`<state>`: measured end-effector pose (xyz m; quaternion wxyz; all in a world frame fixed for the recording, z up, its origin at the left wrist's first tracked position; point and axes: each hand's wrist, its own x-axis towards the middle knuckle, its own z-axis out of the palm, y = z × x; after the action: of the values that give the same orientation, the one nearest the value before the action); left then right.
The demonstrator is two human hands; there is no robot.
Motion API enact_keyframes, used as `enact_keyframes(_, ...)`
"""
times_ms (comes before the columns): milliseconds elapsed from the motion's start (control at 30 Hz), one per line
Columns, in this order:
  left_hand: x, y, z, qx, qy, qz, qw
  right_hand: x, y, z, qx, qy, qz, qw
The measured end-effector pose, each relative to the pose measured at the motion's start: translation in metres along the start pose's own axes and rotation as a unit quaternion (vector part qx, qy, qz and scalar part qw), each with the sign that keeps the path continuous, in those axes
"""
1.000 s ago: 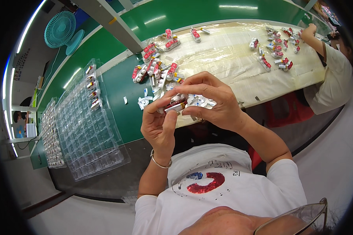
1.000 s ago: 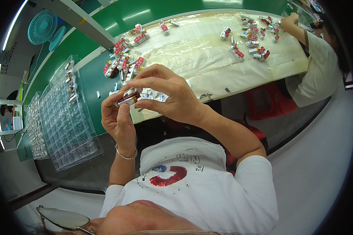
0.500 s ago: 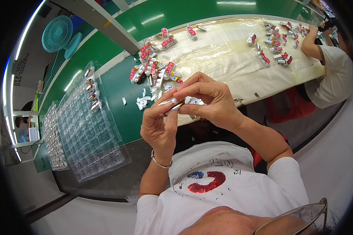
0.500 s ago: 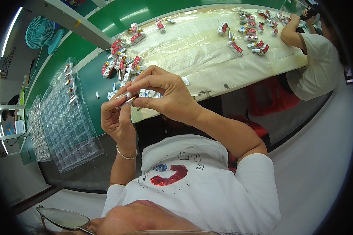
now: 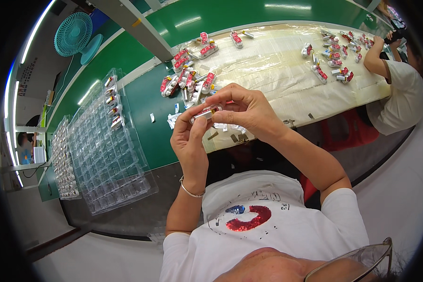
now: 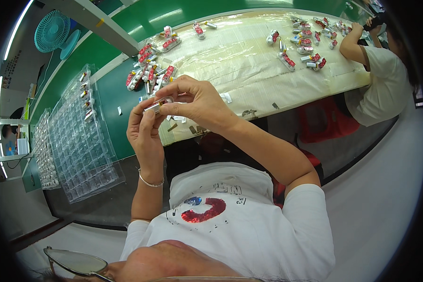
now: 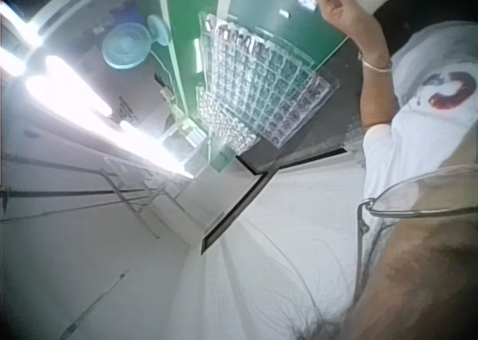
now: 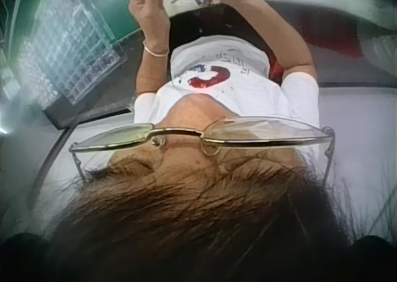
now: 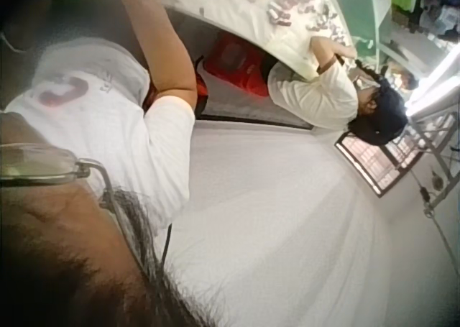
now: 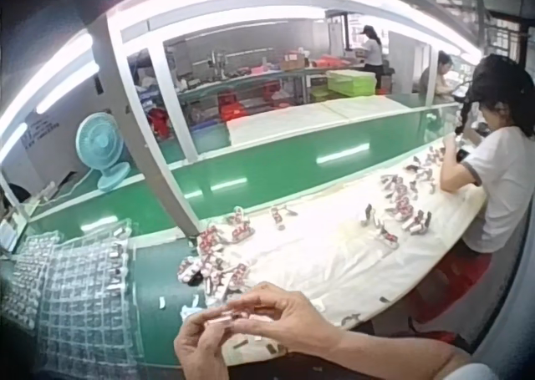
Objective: The person sits at a green workbench and repeatedly wraps small white cylindrical objects with red and white patterned paper. They pick up a cylinder, wrap it by hand, and place the finished item into a clear plastic tray.
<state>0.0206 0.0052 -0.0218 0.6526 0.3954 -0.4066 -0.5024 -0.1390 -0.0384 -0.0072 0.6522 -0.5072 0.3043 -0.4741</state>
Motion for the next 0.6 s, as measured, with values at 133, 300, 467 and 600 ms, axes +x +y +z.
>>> enact_keyframes(133, 0.005, 0.006, -0.004, -0.094, 0.004, -0.093, 0.991, 0.001, -0.001, -0.004, -0.003, -0.023, 0.034, 0.999)
enact_keyframes(300, 0.005, 0.007, -0.006, -0.108, 0.002, -0.116, 0.987, 0.001, 0.000, -0.003, -0.059, -0.025, -0.007, 0.998)
enact_keyframes(467, 0.002, 0.006, -0.002, -0.090, 0.001, -0.099, 0.991, 0.000, -0.001, 0.003, -0.084, 0.010, -0.035, 0.996)
enact_keyframes(600, -0.001, 0.004, 0.000, -0.064, 0.004, -0.054, 0.996, -0.002, -0.002, 0.006, -0.090, 0.017, -0.053, 0.994)
